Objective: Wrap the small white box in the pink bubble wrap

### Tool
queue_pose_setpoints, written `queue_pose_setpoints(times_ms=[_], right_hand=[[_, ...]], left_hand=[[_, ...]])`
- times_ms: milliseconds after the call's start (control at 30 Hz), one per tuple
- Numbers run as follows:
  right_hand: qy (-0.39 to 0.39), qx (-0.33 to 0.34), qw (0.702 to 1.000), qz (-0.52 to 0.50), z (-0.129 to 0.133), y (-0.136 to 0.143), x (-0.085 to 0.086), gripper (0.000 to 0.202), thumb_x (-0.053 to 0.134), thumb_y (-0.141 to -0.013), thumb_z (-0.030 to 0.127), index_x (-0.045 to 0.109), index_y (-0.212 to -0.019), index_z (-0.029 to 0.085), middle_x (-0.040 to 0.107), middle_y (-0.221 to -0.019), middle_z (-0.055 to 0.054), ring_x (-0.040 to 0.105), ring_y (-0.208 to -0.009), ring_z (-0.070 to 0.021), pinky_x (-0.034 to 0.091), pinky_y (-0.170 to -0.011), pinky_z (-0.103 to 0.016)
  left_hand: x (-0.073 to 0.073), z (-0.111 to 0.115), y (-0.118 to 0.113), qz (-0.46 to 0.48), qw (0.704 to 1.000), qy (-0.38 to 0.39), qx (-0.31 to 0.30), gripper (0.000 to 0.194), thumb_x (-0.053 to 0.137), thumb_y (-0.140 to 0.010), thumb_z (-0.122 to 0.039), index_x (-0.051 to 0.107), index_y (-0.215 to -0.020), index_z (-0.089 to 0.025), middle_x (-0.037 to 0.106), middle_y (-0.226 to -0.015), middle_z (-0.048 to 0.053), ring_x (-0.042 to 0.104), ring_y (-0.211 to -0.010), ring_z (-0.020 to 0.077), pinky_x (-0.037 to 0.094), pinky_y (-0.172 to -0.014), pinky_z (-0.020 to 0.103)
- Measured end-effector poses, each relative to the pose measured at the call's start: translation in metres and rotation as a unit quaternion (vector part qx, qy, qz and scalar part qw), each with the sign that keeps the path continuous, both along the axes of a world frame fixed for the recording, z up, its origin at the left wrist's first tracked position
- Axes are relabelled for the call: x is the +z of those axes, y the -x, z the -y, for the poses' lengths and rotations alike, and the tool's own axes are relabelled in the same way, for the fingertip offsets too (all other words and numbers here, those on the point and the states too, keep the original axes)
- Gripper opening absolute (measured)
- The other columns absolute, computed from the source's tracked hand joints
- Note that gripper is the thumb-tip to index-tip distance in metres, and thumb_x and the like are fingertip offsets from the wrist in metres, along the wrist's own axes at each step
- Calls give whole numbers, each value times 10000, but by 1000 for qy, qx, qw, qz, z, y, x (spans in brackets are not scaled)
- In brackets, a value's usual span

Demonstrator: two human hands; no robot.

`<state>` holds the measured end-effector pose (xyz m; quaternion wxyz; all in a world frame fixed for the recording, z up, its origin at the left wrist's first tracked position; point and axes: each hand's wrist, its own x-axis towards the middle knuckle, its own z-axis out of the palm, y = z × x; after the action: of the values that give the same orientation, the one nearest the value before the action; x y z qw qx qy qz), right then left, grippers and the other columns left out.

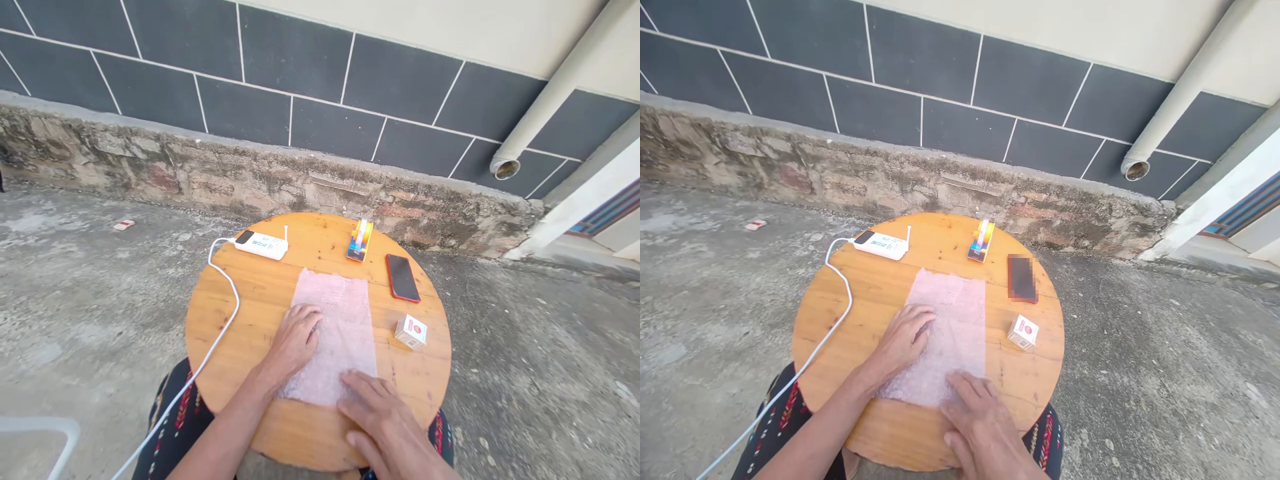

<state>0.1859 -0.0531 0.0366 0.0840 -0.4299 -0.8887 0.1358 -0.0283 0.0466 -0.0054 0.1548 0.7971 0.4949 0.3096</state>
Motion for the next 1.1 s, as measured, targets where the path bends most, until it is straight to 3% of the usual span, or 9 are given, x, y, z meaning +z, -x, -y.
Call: queue_pose_setpoints(times_ms=[67, 167, 267, 400, 500, 733, 833, 967, 1100], right_hand=[[14, 5, 1000, -25, 12, -17, 5, 219, 572, -855, 214, 663, -1045, 274, 628, -1221, -34, 579, -1092, -228, 472, -904, -347], [0, -46, 997, -60, 9, -24, 10, 224, 493, -894, 184, 656, -1038, 239, 675, -1074, -57, 617, -954, -205, 493, -818, -327], [-46, -99, 991, -76, -14, -7, 7, 248, 472, -885, 140, 657, -1029, 219, 630, -1172, -70, 575, -1044, -217, 457, -901, -363], [-70, -83, 993, -54, -51, 24, -2, 307, 522, -852, 142, 611, -1139, 204, 551, -1312, -74, 497, -1184, -243, 402, -988, -411], [-84, -73, 994, -23, -60, 25, -13, 341, 537, -852, 167, 589, -1187, 196, 538, -1337, -85, 478, -1216, -266, 375, -1007, -453], [-143, -143, 979, -6, -33, -30, -24, 255, 489, -878, 165, 636, -1085, 177, 618, -1230, -107, 548, -1133, -282, 408, -938, -457], [-141, -137, 980, -12, -25, -16, -17, 283, 481, -879, 146, 611, -1126, 186, 589, -1266, -104, 531, -1145, -279, 396, -951, -460], [-86, -67, 993, -36, -23, 20, -13, 301, 563, -841, 165, 597, -1135, 223, 551, -1324, -60, 498, -1186, -272, 357, -1003, -467], [-81, -63, 993, -63, -17, 8, -14, 177, 549, -858, 156, 636, -994, 228, 630, -1201, -32, 543, -1127, -242, 362, -995, -456]], left_hand=[[0, 0, 0, 1, 1000, 3, -1, 329, 472, -790, -90, 615, -1057, -219, 608, -1182, 51, 506, -1130, 227, 393, -993, 414], [-1, 0, 0, -1, 1000, 3, -3, 312, 469, -797, -93, 622, -1039, -214, 612, -1178, 56, 512, -1122, 233, 399, -982, 426], [-3, 0, 1, -8, 1000, -2, -6, 305, 472, -807, -107, 622, -1052, -209, 603, -1194, 65, 509, -1134, 238, 399, -987, 434], [-3, 1, 2, -20, 1000, -11, -10, 318, 490, -808, -121, 618, -1085, -209, 594, -1213, 67, 508, -1151, 234, 401, -1003, 428], [-3, 2, 2, -20, 1000, -13, 0, 310, 493, -808, -121, 625, -1073, -212, 593, -1219, 62, 507, -1158, 230, 403, -1008, 422], [-4, 0, 1, -4, 1000, -8, 3, 301, 495, -794, -103, 637, -1036, -213, 604, -1198, 51, 513, -1141, 226, 406, -1002, 422], [-4, 0, 2, -3, 1000, -7, -2, 297, 490, -798, -109, 637, -1040, -200, 603, -1202, 65, 515, -1140, 236, 406, -1000, 438], [-6, 0, 6, -8, 1000, -11, -15, 332, 494, -793, -122, 620, -1093, -191, 588, -1242, 79, 511, -1165, 241, 403, -1016, 450], [-8, 0, 8, -12, 1000, -8, -13, 413, 497, -739, -91, 608, -1123, -195, 581, -1263, 76, 503, -1188, 242, 396, -1035, 447]])
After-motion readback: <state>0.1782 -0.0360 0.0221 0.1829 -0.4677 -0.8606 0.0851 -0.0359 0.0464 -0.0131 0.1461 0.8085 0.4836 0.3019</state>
